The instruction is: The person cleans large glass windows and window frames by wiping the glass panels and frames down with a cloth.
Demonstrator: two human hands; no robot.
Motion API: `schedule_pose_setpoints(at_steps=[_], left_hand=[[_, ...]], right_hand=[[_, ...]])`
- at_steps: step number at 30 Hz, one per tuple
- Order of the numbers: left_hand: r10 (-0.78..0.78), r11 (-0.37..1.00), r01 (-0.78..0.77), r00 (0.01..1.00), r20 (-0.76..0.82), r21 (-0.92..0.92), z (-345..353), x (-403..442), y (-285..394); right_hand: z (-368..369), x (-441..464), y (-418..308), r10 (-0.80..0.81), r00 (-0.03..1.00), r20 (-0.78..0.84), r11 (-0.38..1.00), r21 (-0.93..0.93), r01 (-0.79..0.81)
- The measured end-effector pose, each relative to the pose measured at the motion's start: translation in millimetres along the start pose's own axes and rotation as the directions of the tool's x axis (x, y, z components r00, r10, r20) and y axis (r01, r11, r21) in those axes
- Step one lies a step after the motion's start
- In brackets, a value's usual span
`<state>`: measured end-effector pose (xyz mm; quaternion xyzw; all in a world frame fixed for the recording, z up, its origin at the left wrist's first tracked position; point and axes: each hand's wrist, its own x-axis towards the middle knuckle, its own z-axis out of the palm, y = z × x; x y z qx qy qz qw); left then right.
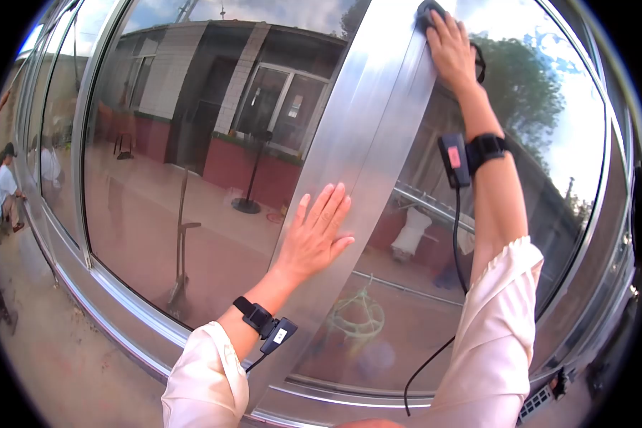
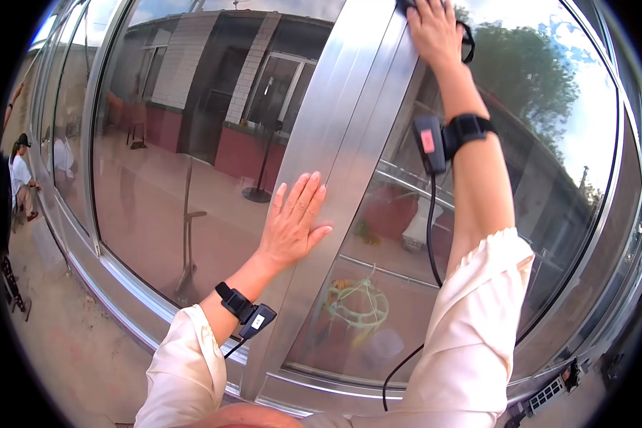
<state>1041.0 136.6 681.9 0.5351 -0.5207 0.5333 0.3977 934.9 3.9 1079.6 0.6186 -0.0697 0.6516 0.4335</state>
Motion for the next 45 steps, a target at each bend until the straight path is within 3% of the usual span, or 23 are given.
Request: schedule_pose_setpoints(at_steps=[5, 8, 10, 11, 13, 16, 17, 21, 25, 27, 29, 33, 35, 39, 41, 43, 45], left_hand=[[-0.015, 1.0, 0.015, 1.0, 0.0, 0.016, 3.6, 1.5, 1.1], [-0.008, 1.0, 0.008, 1.0, -0.007, 0.029, 4.9, -0.4, -0.4], [0.005, 0.999, -0.004, 1.0, -0.022, 0.038, 4.9, -1.1, -0.4], [0.005, 0.998, -0.004, 1.0, -0.019, 0.064, 6.1, -2.3, 0.1], [0.007, 0.995, -0.004, 1.0, -0.03, 0.1, 6.0, -3.0, -2.4], [0.001, 0.999, 0.003, 0.997, -0.077, 0.054, 4.0, -6.9, -3.2], [-0.047, 0.999, 0.05, 0.985, -0.165, 0.013, 2.7, -3.4, -5.4], [-0.143, 0.99, 0.137, 0.941, -0.305, -0.042, -9.1, 8.3, -8.3], [-0.095, 0.991, 0.116, 0.96, -0.263, 0.063, -41.1, -0.3, -8.3], [-0.067, 0.992, 0.091, 0.968, -0.241, 0.088, -53.2, -4.4, -15.7], [-0.044, 0.982, 0.084, 0.972, -0.229, 0.17, -61.0, -2.2, -19.3], [-0.043, 0.984, 0.087, 0.963, -0.266, 0.156, -59.4, 13.1, -12.4], [-0.029, 0.988, 0.068, 0.965, -0.262, 0.137, -53.9, 21.5, -1.5], [0.002, 0.99, 0.031, 0.971, -0.24, 0.135, -26.8, 39.5, 27.4], [-0.004, 0.989, 0.038, 0.973, -0.232, 0.142, -12.1, 51.2, 41.4], [-0.032, 0.975, 0.082, 0.971, -0.236, 0.207, 1.3, 65.3, 45.9], [-0.049, 0.959, 0.109, 0.973, -0.227, 0.26, 12.6, 75.7, 50.9]], right_hand=[[24.0, 67.9, 17.3, 0.075, 0.99, 0.117, 0.997, -0.007, -0.075], [-13.6, 29.5, -25.0, 0.127, 0.984, 0.122, 0.99, 0.047, -0.133], [-20.7, -8.3, -40.4, 0.058, 0.996, 0.068, 0.996, 0.064, -0.063], [-6.5, -32.0, -30.1, -0.109, 0.988, -0.107, 0.983, 0.134, 0.123], [-37.2, -91.5, -66.4, -0.129, 0.986, -0.103, 0.965, 0.216, 0.149], [-78.5, -182.1, -112.0, -0.166, 0.983, 0.073, 0.94, 0.314, 0.135], [-88.5, -212.5, -124.1, -0.196, 0.968, 0.154, 0.927, 0.352, 0.132], [-126.4, -337.5, -162.0, -0.393, 0.828, 0.401, 0.859, 0.48, 0.176], [-168.1, -419.2, -177.3, -0.635, 0.665, 0.394, 0.677, 0.699, 0.233], [-160.9, -421.0, -166.3, -0.724, 0.62, 0.303, 0.608, 0.704, 0.367], [-154.2, -377.7, -143.7, -0.668, 0.679, 0.304, 0.659, 0.666, 0.349], [-123.4, -261.0, -90.5, -0.376, 0.885, 0.275, 0.856, 0.468, 0.219], [-102.5, -209.4, -57.9, -0.232, 0.963, 0.136, 0.938, 0.292, 0.185], [-82.9, -158.6, 44.4, -0.063, 0.997, -0.04, 0.998, 0.011, 0.064], [-113.1, -162.3, 102.6, 0.147, 0.987, 0.061, 0.988, -0.061, -0.143], [-109.9, -188.2, 195.7, 0.153, 0.983, -0.101, 0.969, -0.18, -0.169], [-132.4, -224.2, 289.0, 0.199, 0.97, -0.139, 0.966, -0.14, -0.218]])
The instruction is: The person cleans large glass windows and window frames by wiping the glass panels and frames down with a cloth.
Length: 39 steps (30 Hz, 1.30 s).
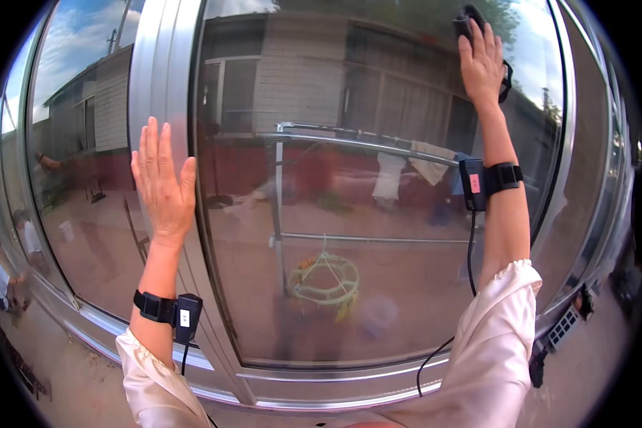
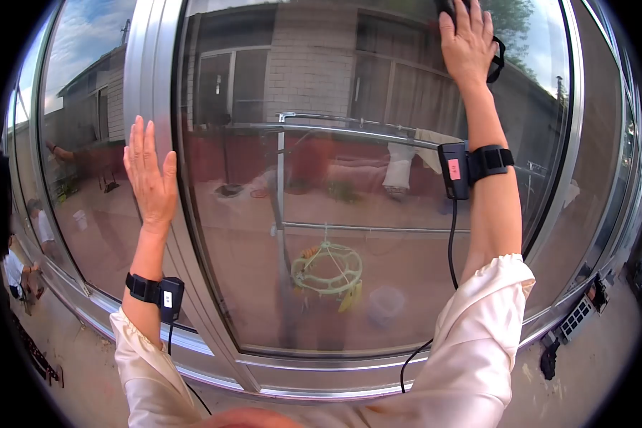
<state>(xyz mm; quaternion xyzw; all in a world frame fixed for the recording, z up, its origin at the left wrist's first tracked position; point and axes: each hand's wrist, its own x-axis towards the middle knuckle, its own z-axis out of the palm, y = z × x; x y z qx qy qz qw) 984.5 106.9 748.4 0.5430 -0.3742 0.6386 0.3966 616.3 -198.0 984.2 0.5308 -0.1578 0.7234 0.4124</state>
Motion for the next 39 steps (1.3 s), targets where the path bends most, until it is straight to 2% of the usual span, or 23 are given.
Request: schedule_pose_setpoints(at_steps=[2, 4, 6, 8, 10, 12, 14, 16, 18, 20, 22, 24, 28, 30, 35, 39], left_hand=[[0.019, 0.999, -0.017, 0.998, -0.061, 0.029, 12.9, 2.5, -6.3], [0.011, 1.0, -0.014, 0.994, -0.111, -0.026, 25.5, 3.2, -9.1], [0.069, 0.992, -0.054, 0.99, -0.126, 0.117, 32.6, 3.8, -7.2], [0.075, 0.996, -0.069, 0.991, -0.108, 0.061, 31.6, 5.7, -14.9], [0.079, 0.995, -0.073, 0.993, -0.09, 0.071, 34.5, 5.8, -11.4], [0.06, 0.992, -0.053, 0.996, -0.06, 0.114, 30.5, 5.5, -10.0], [0.087, 0.99, -0.079, 0.994, -0.063, 0.119, 30.0, 6.2, -12.6], [0.085, 0.991, -0.079, 0.995, -0.045, 0.111, 27.5, 8.1, -4.5], [0.04, 0.992, -0.042, 0.999, 0.014, 0.122, 23.8, 6.6, -7.0], [0.067, 0.981, -0.074, 0.997, 0.043, 0.178, 17.2, 5.7, -5.5], [0.114, 0.977, -0.122, 0.992, 0.053, 0.175, 8.8, 6.5, -8.0], [0.141, 0.975, -0.157, 0.984, 0.105, 0.16, 5.2, 3.9, -16.1], [0.166, 0.985, -0.168, 0.984, 0.059, 0.034, 2.0, -1.5, -21.3], [0.169, 0.985, -0.166, 0.984, 0.053, -0.047, 2.4, 1.0, -23.4], [0.195, 0.966, -0.182, 0.979, 0.057, -0.185, 5.9, 1.6, -25.2], [0.197, 0.943, -0.182, 0.98, 0.025, -0.28, 9.5, 1.9, -26.6]], right_hand=[[-31.7, -19.7, 72.4, 0.167, 0.985, 0.054, 0.984, -0.066, -0.163], [-68.2, -39.4, 143.4, 0.384, 0.914, 0.131, 0.915, -0.188, -0.357], [-96.0, -63.7, 217.9, 0.517, 0.841, 0.161, 0.838, -0.296, -0.458], [-111.7, -86.2, 277.6, 0.554, 0.821, 0.137, 0.792, -0.39, -0.469], [-123.3, -101.5, 305.7, 0.406, 0.903, 0.138, 0.849, -0.422, -0.318], [-121.9, -100.2, 297.7, 0.37, 0.927, 0.068, 0.867, -0.385, -0.317], [-106.2, -101.4, 332.7, 0.243, 0.97, 0.027, 0.911, -0.35, -0.218], [-86.6, -89.4, 365.8, 0.307, 0.951, 0.041, 0.901, -0.333, -0.277], [-61.8, -66.6, 361.7, 0.094, 0.993, 0.074, 0.976, -0.203, -0.077], [-40.7, -43.8, 305.7, 0.031, 0.994, 0.105, 0.979, -0.205, -0.009], [-24.0, -22.2, 218.4, 0.073, 0.993, 0.091, 0.978, -0.201, -0.054], [0.8, -4.9, 135.6, -0.184, 0.983, -0.005, 0.982, -0.032, 0.184], [32.5, 33.3, -30.4, -0.183, 0.98, -0.076, 0.983, -0.005, 0.183], [49.1, 56.3, -105.3, -0.206, 0.978, -0.033, 0.976, 0.069, 0.207], [80.6, 95.0, -246.1, -0.06, 0.993, 0.102, 0.984, 0.172, 0.042], [113.5, 136.5, -296.8, 0.173, 0.981, 0.087, 0.946, 0.264, -0.19]])
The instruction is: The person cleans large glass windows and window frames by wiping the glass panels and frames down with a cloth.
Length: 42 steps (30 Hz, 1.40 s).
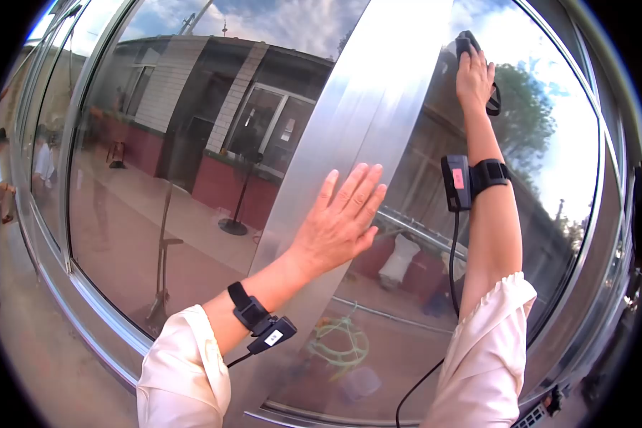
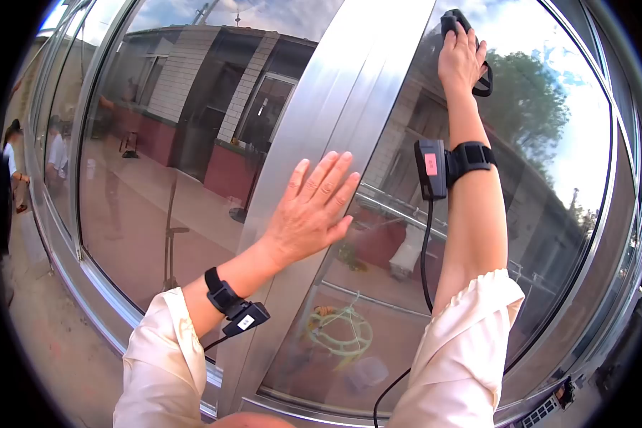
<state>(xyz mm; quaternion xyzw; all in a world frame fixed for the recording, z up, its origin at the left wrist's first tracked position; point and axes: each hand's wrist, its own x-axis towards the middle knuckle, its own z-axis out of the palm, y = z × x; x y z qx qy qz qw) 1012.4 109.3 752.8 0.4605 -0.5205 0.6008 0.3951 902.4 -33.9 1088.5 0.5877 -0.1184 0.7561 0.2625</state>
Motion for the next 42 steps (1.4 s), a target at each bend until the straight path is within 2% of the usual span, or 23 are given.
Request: schedule_pose_setpoints(at_steps=[3, 5, 6, 9, 11, 14, 18, 19, 21, 23, 25, 27, 28, 30, 31, 32, 33, 35, 36, 37, 38, 40, 42], left_hand=[[-0.011, 0.999, 0.01, 1.0, -0.023, -0.045, 4.6, -1.0, 1.2], [-0.003, 0.999, 0.001, 0.999, -0.036, -0.039, 5.1, -1.5, 1.1], [-0.009, 0.997, 0.007, 1.0, -0.026, -0.072, 5.6, -2.0, 1.4], [-0.006, 0.998, 0.006, 1.0, -0.01, -0.059, 6.3, -3.1, 3.2], [-0.003, 0.999, 0.004, 1.0, 0.019, -0.046, 3.5, -3.1, 2.9], [0.0, 0.999, 0.002, 0.999, 0.034, -0.049, 5.1, -3.2, 5.1], [-0.008, 0.999, 0.009, 0.999, 0.041, -0.03, 4.5, -4.0, 5.2], [-0.007, 0.999, 0.008, 0.999, 0.035, -0.032, 4.8, -3.7, 4.4], [0.001, 1.0, -0.001, 1.0, 0.019, 0.004, 4.5, -1.9, 3.1], [0.012, 1.0, -0.012, 1.0, 0.017, 0.015, 1.7, -4.5, 4.0], [0.016, 1.0, -0.017, 1.0, 0.008, 0.023, 0.8, -2.4, 4.1], [0.011, 1.0, -0.011, 1.0, 0.017, 0.012, -0.4, -0.7, 5.0], [0.011, 1.0, -0.011, 1.0, 0.024, 0.012, -0.1, -0.9, 4.9], [0.008, 1.0, -0.008, 0.999, 0.036, -0.011, 2.3, -1.6, 5.9], [0.003, 1.0, -0.002, 0.999, 0.035, -0.028, 3.4, -0.6, 4.9], [0.004, 0.999, -0.002, 0.999, 0.044, -0.032, 3.8, -1.7, 3.2], [-0.006, 0.999, 0.008, 0.999, 0.053, -0.038, 3.0, -2.4, 3.0], [-0.003, 0.998, 0.007, 0.999, 0.049, -0.069, 3.4, 0.4, 2.4], [-0.009, 0.998, 0.012, 0.999, 0.049, -0.064, 3.9, 0.9, 3.1], [-0.007, 0.998, 0.01, 0.999, 0.051, -0.059, 3.4, 0.7, 3.5], [-0.009, 0.998, 0.011, 0.999, 0.042, -0.055, 3.0, 1.0, 3.7], [0.001, 0.999, 0.0, 1.0, 0.021, -0.039, 4.3, -0.4, 3.1], [-0.013, 1.0, 0.014, 1.0, 0.015, -0.025, 4.1, 0.1, 3.9]], right_hand=[[22.3, 33.8, -6.2, 0.077, 0.997, -0.012, 0.997, 0.013, -0.077], [25.1, 49.7, -26.9, 0.103, 0.993, 0.053, 0.988, 0.107, -0.108], [25.7, 55.2, -35.1, 0.042, 0.993, 0.11, 0.99, 0.126, -0.056], [71.0, 104.4, -15.8, -0.059, 0.997, 0.042, 0.987, -0.15, 0.065], [68.4, 115.8, -17.4, -0.09, 0.993, 0.073, 0.982, -0.158, 0.101], [61.4, 117.9, -29.2, -0.036, 0.991, 0.13, 0.959, -0.275, 0.071], [58.2, 122.9, -54.5, -0.025, 0.99, 0.138, 0.96, -0.274, 0.062], [55.4, 119.6, -58.8, -0.044, 0.991, 0.128, 0.962, -0.263, 0.076], [94.3, 157.2, -3.6, -0.315, 0.945, 0.087, 0.908, -0.264, 0.326], [60.4, 118.4, -23.2, -0.365, 0.929, 0.057, 0.912, -0.179, 0.37], [38.6, 94.9, -31.9, -0.456, 0.873, 0.174, 0.85, -0.206, 0.485], [49.3, 117.6, -8.6, -0.598, 0.783, 0.17, 0.772, -0.141, 0.62], [63.5, 143.7, 5.2, -0.592, 0.786, 0.176, 0.775, -0.141, 0.616], [83.3, 185.8, 24.4, -0.771, 0.587, 0.245, 0.371, -0.576, 0.728], [76.7, 183.6, 3.2, -0.773, 0.586, 0.243, 0.372, -0.575, 0.729], [64.5, 164.1, -38.0, -0.597, 0.772, 0.216, 0.683, -0.368, 0.631], [53.8, 138.1, -67.8, -0.364, 0.894, 0.261, 0.901, -0.145, 0.409], [31.6, 93.4, -94.3, -0.199, 0.947, 0.254, 0.959, -0.148, 0.241], [33.2, 81.7, -90.2, -0.253, 0.939, 0.233, 0.952, -0.114, 0.285], [31.6, 66.9, -85.1, -0.352, 0.879, 0.322, 0.884, -0.193, 0.425], [20.2, 34.6, -91.9, -0.256, 0.936, 0.243, 0.948, -0.125, 0.292], [9.4, -8.4, -92.9, -0.326, 0.926, 0.192, 0.925, -0.135, 0.354], [-3.0, -35.0, -94.1, -0.386, 0.904, 0.185, 0.916, -0.043, 0.4]])
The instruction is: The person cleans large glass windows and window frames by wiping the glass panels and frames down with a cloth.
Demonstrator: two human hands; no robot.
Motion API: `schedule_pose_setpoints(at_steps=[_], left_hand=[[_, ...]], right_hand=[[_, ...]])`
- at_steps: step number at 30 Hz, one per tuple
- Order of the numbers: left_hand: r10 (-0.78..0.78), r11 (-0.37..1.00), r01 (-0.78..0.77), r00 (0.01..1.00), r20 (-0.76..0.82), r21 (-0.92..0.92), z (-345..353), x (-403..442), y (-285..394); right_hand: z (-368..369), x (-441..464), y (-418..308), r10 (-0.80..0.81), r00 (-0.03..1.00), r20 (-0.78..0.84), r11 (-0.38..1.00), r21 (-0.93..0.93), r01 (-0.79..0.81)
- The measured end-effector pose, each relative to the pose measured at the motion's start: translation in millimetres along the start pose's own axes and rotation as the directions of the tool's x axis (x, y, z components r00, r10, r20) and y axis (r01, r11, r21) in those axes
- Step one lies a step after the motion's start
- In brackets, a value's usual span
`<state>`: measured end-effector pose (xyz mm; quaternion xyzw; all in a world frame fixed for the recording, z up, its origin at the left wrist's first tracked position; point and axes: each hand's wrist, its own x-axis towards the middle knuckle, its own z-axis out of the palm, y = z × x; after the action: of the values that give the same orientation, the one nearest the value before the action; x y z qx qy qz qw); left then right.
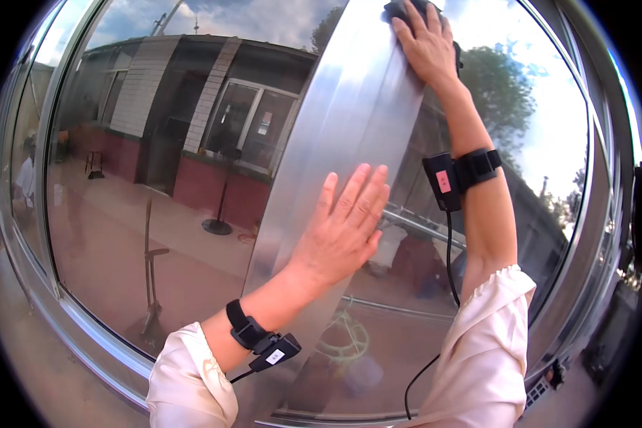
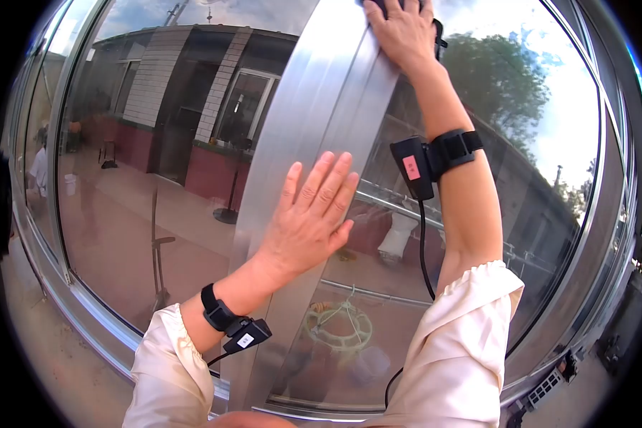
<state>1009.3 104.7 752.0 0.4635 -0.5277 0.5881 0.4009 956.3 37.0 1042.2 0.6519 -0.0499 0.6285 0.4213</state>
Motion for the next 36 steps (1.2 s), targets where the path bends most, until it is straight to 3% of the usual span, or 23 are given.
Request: schedule_pose_setpoints(at_steps=[5, 10, 15, 23, 25, 27, 28, 29, 31, 34, 36], left_hand=[[-0.003, 0.997, 0.004, 1.0, 0.008, -0.082, -10.2, 3.8, -4.8], [0.0, 1.0, 0.001, 0.997, -0.079, 0.015, -22.6, 1.5, -3.2], [-0.039, 0.965, 0.062, 0.995, -0.093, 0.256, -25.7, 2.8, 15.0], [-0.133, 0.934, 0.21, 0.955, -0.263, 0.29, 0.8, -6.1, -12.4], [-0.166, 0.921, 0.245, 0.95, -0.265, 0.302, 6.7, -17.0, -38.6], [-0.121, 0.871, 0.217, 0.964, -0.237, 0.442, 16.9, -27.5, -64.1], [-0.118, 0.886, 0.219, 0.959, -0.259, 0.408, 14.5, -27.0, -63.2], [-0.154, 0.864, 0.255, 0.955, -0.255, 0.434, 10.5, -27.0, -58.7], [0.227, 0.639, -0.141, 0.974, -0.011, 0.756, -2.0, -40.3, -91.7], [0.076, 0.609, -0.059, 0.997, 0.016, 0.791, -7.9, -77.2, -155.2], [-0.039, 0.681, 0.114, 0.992, -0.119, 0.723, -4.7, -60.4, -121.9]], right_hand=[[-12.2, -17.4, 14.4, -0.177, 0.982, -0.07, 0.981, 0.073, 0.182], [-32.0, -37.9, 96.3, -0.012, 0.994, -0.107, 1.0, -0.024, 0.009], [-81.6, -87.1, 205.9, 0.143, 0.983, -0.117, 0.979, -0.128, -0.158], [-191.3, -224.3, 442.0, 0.443, 0.89, -0.106, 0.82, -0.354, -0.45], [-213.9, -241.5, 500.9, 0.397, 0.908, -0.137, 0.809, -0.416, -0.416], [-241.6, -259.4, 533.8, 0.465, 0.88, -0.093, 0.789, -0.407, -0.46], [-255.1, -271.2, 546.4, 0.48, 0.874, -0.073, 0.779, -0.423, -0.463], [-262.5, -289.3, 577.8, 0.292, 0.955, 0.045, 0.786, -0.58, -0.213], [-285.4, -323.9, 596.7, 0.409, 0.909, -0.074, 0.818, -0.412, -0.402], [-303.0, -377.1, 580.2, 0.317, 0.948, -0.037, 0.811, -0.508, -0.291], [-321.9, -419.4, 538.0, 0.276, 0.961, 0.0, 0.853, -0.46, -0.245]])
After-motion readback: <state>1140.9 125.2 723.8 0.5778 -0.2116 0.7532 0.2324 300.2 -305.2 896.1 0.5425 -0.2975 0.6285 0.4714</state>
